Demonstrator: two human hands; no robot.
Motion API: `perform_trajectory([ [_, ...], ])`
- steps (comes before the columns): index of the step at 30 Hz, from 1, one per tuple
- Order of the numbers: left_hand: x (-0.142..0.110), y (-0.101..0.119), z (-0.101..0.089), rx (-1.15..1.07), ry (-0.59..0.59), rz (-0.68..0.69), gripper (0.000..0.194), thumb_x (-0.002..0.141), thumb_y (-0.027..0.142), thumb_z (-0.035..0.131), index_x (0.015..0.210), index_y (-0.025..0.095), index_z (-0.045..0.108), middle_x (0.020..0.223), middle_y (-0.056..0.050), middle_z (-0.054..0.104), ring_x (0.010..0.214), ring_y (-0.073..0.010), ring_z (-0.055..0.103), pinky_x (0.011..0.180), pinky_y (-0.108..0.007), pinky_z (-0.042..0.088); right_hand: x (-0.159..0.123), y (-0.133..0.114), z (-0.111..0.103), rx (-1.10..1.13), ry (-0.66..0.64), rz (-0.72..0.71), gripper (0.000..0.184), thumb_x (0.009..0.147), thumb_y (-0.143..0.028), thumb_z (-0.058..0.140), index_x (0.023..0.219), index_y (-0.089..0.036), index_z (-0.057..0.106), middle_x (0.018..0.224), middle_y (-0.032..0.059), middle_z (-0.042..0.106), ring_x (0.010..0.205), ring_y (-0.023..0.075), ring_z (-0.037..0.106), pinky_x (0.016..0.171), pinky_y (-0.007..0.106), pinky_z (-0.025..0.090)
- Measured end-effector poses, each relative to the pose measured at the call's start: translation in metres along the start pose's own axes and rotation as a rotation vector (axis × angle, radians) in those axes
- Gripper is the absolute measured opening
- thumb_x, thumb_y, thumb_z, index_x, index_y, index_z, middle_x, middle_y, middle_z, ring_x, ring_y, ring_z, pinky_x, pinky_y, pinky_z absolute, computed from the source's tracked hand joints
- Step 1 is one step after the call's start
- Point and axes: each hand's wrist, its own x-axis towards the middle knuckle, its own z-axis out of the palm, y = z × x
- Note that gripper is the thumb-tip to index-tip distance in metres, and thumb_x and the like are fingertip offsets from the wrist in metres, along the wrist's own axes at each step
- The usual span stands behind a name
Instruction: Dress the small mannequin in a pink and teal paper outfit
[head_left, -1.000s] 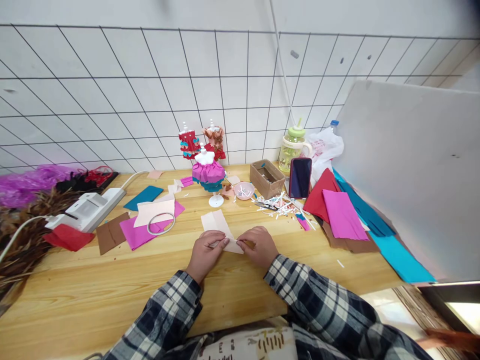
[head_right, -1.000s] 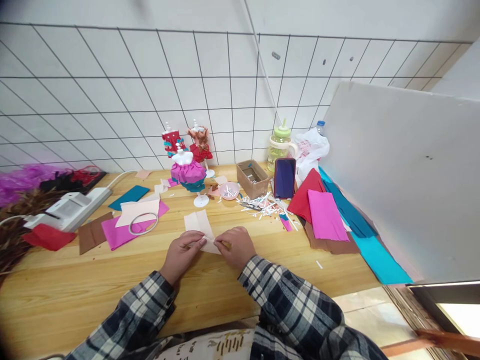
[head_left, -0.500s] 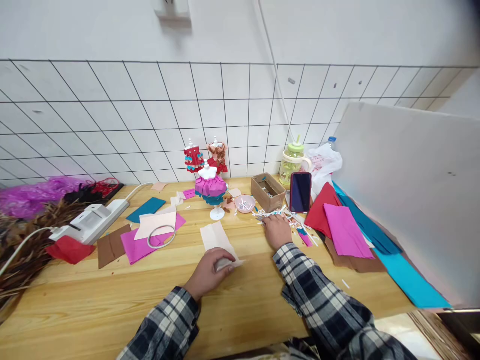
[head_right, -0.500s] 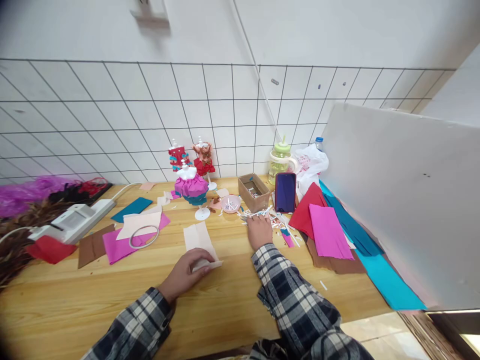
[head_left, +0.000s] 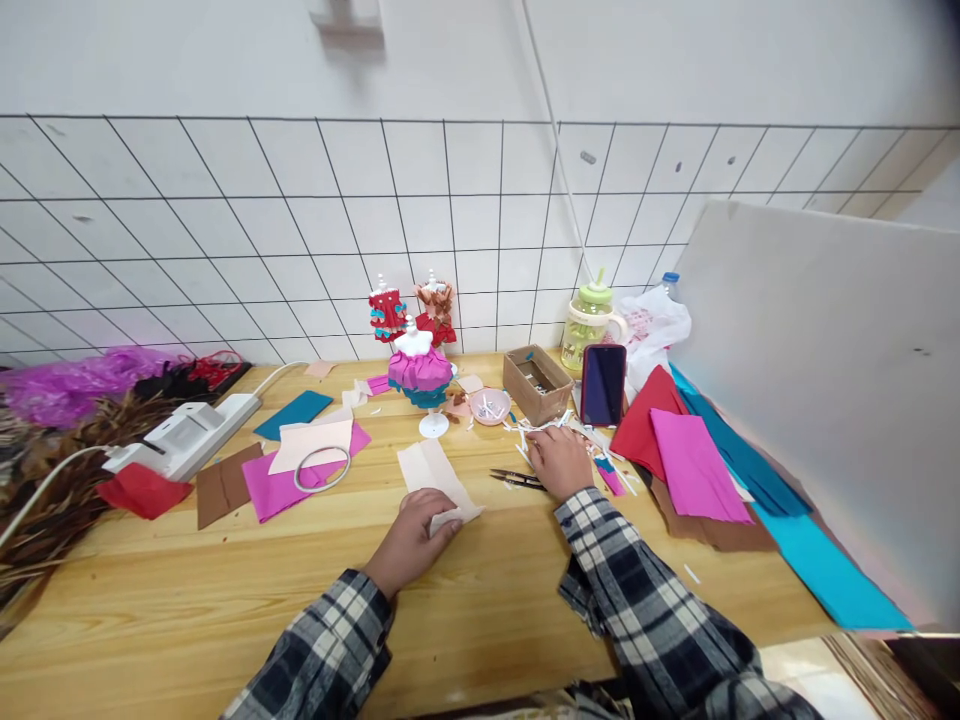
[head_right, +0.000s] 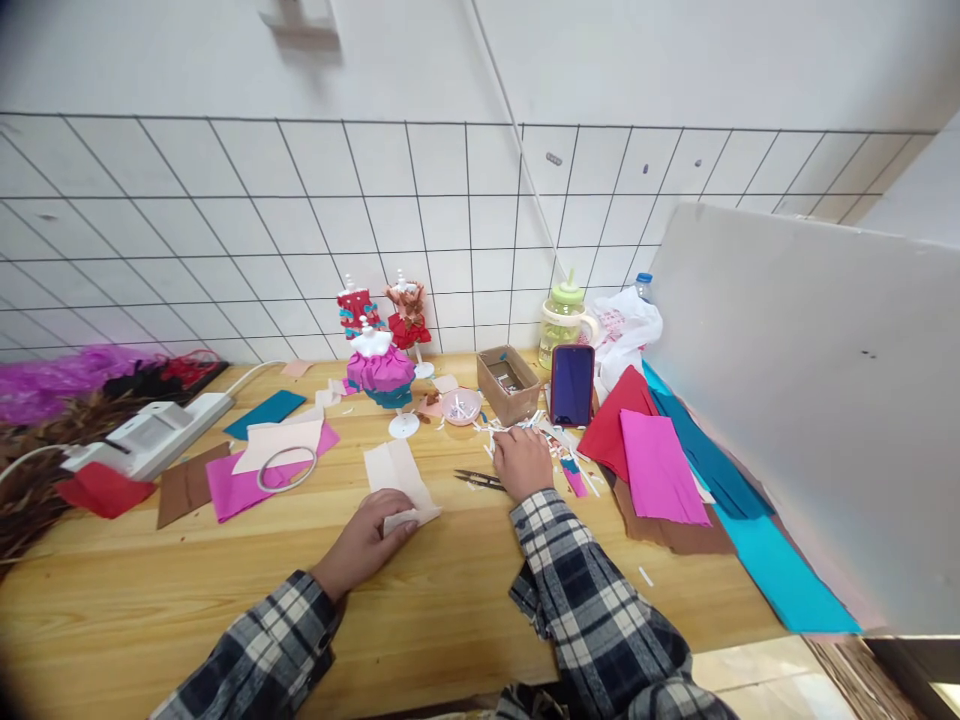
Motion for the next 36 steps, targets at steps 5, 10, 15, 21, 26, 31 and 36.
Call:
perform_trajectory([
  [5,0.0,0.0,0.0,-0.092,0.068,-0.072,0.023,0.086,0.04,0.058,0.08,0.021,0.07,0.084,-0.007,0.071,0.082,-0.0209,0.065,0.08,-0.035,0.049,-0.007,0.003,-0.007,0.141,-0.059,-0.161,0.023,0.089,-0.038,0.059,0.107,-0.026,0.069,0.106,0.006,0.063,0.103,0.0234,0.052,0.094,0.037,0.034],
  [10,-0.001,-0.004,0.002,-0.109,0.106,-0.132,0.025,0.085,0.042,0.058,0.083,0.02,0.071,0.085,-0.008,0.072,0.083,-0.0216,0.066,0.077,-0.034,0.051,-0.011,0.003,-0.001,0.174,-0.142,-0.218,0.013,0.082,-0.035,0.07,0.09,-0.025,0.071,0.114,0.0042,0.061,0.109,0.0229,0.05,0.094,0.037,0.034],
  [15,-0.002,-0.008,0.002,-0.16,0.101,-0.146,0.027,0.086,0.041,0.054,0.084,0.02,0.071,0.087,-0.008,0.072,0.085,-0.0215,0.065,0.08,-0.034,0.051,-0.009,0.007,0.0,0.14,-0.04,-0.07,0.011,0.086,-0.03,0.066,0.081,-0.02,0.065,0.09,0.0041,0.064,0.095,0.0219,0.053,0.089,0.035,0.036],
  [21,-0.004,-0.008,-0.005,-0.223,0.069,-0.143,0.026,0.083,0.03,0.05,0.096,0.019,0.07,0.099,-0.008,0.071,0.095,-0.0238,0.063,0.086,-0.037,0.049,-0.023,0.0,-0.006,0.215,-0.04,-0.125,0.012,0.091,-0.025,0.056,0.096,-0.021,0.065,0.094,0.0049,0.066,0.093,0.0214,0.055,0.082,0.031,0.039],
  [26,-0.004,0.001,-0.005,-0.367,-0.001,-0.147,0.047,0.07,0.014,0.05,0.117,0.019,0.055,0.095,-0.005,0.066,0.091,-0.0205,0.064,0.084,-0.034,0.05,-0.019,0.015,0.001,0.075,0.032,0.024,0.031,0.093,-0.024,0.051,0.122,-0.021,0.062,0.121,0.008,0.063,0.109,0.0249,0.049,0.094,0.036,0.035],
  [31,-0.004,-0.001,-0.001,-0.32,0.069,-0.158,0.022,0.069,0.013,0.054,0.09,0.02,0.057,0.088,-0.003,0.064,0.089,-0.0199,0.062,0.086,-0.035,0.049,-0.002,0.022,0.009,-0.031,-0.052,-0.015,0.023,0.092,-0.031,0.055,0.108,-0.025,0.07,0.112,0.0067,0.068,0.105,0.0266,0.05,0.087,0.04,0.035],
  [36,-0.003,-0.003,0.002,-0.364,0.079,-0.198,0.021,0.076,0.027,0.064,0.096,0.021,0.061,0.09,-0.004,0.069,0.088,-0.0199,0.065,0.085,-0.034,0.05,0.0,0.016,0.008,-0.042,-0.018,-0.023,0.023,0.095,-0.027,0.05,0.097,-0.024,0.072,0.127,0.0069,0.063,0.115,0.0277,0.047,0.091,0.043,0.033],
])
